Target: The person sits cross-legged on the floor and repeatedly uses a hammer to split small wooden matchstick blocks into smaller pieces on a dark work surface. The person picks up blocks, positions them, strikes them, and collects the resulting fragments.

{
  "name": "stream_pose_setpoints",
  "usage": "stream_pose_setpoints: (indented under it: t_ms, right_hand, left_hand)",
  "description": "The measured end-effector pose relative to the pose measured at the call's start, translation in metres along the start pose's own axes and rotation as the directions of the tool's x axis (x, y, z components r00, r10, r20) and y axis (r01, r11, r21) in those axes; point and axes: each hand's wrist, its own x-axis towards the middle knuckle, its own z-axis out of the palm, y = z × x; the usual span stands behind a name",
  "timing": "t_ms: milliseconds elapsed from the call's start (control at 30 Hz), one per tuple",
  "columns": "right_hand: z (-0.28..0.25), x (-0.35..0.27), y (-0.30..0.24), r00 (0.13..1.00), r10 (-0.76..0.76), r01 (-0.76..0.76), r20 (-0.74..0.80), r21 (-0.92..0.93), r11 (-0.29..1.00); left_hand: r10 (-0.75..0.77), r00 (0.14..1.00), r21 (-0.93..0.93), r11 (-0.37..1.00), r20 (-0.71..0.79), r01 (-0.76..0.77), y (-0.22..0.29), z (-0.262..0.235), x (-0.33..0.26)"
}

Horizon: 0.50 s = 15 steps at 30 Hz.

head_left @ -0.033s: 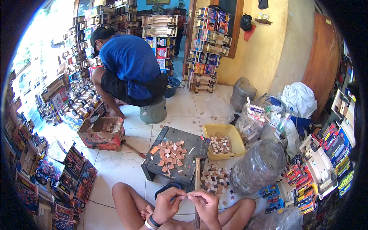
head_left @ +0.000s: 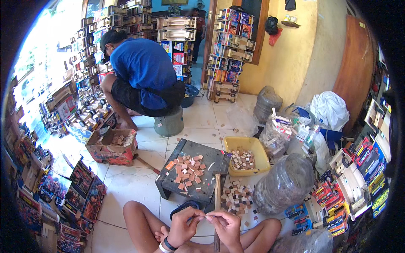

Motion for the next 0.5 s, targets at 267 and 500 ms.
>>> stream_pose_setpoints:
  t_ms: [267, 500]
  right_hand:
    - [0.001, -0.007, 0.014, 0.996, 0.091, -0.089, -0.004, 0.162, 0.983]
    - [-0.006, -0.007, 0.006, 0.997, 0.079, -0.080, 0.021, 0.103, 0.991]
  left_hand:
    - [-0.048, 0.998, -0.022, 0.999, -0.048, 0.047, 0.003, 0.004, -0.010]
    - [-0.031, 1.000, 0.013, 0.999, -0.007, 0.031, 0.012, 0.001, -0.011]
